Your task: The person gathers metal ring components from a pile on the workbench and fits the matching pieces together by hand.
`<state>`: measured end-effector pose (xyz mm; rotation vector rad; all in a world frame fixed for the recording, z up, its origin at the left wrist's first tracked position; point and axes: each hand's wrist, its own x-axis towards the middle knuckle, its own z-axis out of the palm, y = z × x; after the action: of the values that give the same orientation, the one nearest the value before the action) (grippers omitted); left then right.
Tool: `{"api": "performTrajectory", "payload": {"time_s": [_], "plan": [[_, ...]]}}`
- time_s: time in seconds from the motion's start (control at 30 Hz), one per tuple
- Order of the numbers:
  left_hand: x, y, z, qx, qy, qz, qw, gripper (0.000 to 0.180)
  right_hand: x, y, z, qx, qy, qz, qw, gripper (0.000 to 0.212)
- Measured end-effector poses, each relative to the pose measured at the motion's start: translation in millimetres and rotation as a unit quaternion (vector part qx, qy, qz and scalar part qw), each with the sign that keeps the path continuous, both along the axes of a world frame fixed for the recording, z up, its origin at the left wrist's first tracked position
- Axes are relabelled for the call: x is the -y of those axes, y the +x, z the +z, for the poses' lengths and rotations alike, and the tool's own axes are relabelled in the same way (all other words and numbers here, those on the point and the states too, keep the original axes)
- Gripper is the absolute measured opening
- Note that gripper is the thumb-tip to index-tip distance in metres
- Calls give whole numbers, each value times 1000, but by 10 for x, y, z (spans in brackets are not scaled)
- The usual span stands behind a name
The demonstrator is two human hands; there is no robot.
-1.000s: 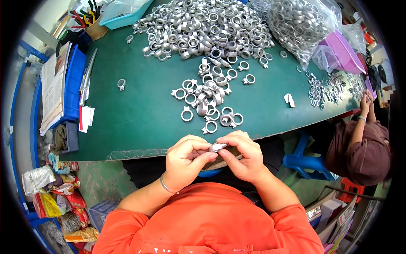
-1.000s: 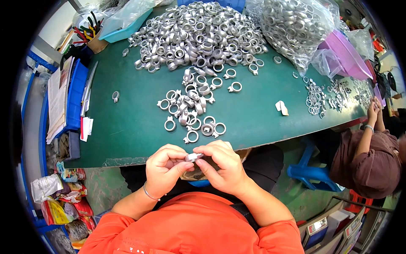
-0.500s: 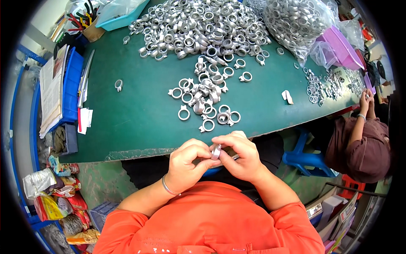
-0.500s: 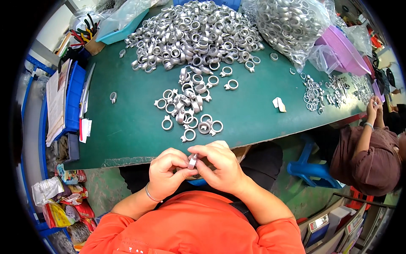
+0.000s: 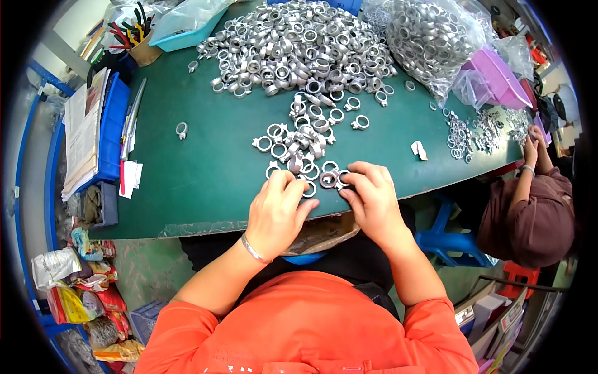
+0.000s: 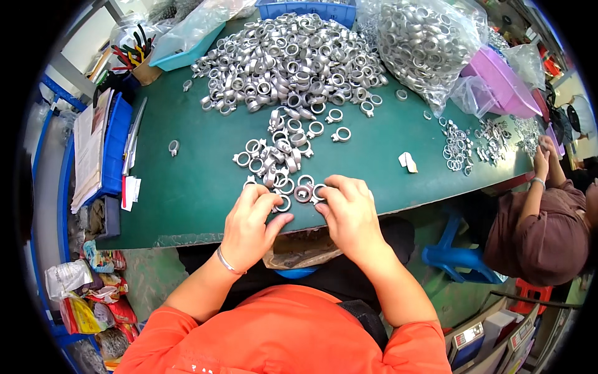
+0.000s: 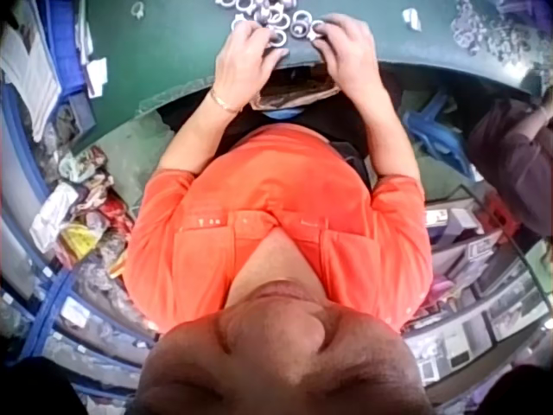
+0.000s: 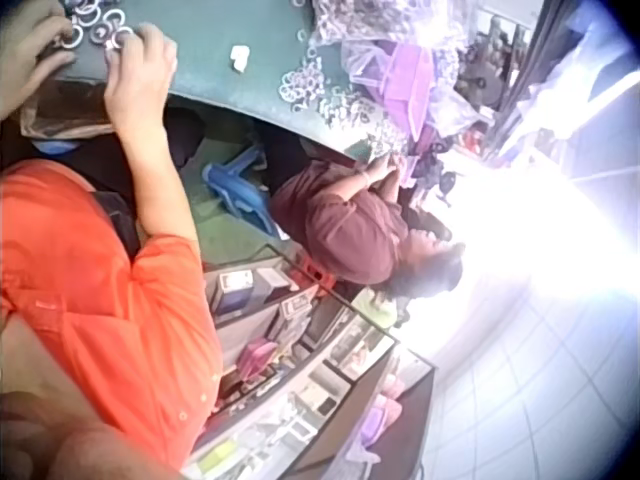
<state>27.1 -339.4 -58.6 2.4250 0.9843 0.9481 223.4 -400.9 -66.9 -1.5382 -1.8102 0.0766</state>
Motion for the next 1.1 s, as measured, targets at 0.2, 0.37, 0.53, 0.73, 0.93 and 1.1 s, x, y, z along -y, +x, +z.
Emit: {"api": "performTrajectory", "payload": {"time_s": [0.2,0.37,0.53,0.73,0.93,1.1], "plan": [[43,-152,-99,169,-273,-111,941,14,197,-13,-52,-299,-101,53,947,19],[172,-151,-89,388,-497,-165,758,10,309,-190,35,-531,-186,142,814,25],[203,-213,-127,374,-524,-188,742,8,334,-276,38,-530,-154,166,817,31],[307,-244,3,296,-499,-164,798,7,336,-219,32,-350,-147,163,910,28],[116,-215,78,135,-198,-48,970,10,507,-243,-26,-57,-190,144,970,20],[-160,-9,33,81,-84,30,993,23,364,-175,119,-39,-103,120,987,21]]}}
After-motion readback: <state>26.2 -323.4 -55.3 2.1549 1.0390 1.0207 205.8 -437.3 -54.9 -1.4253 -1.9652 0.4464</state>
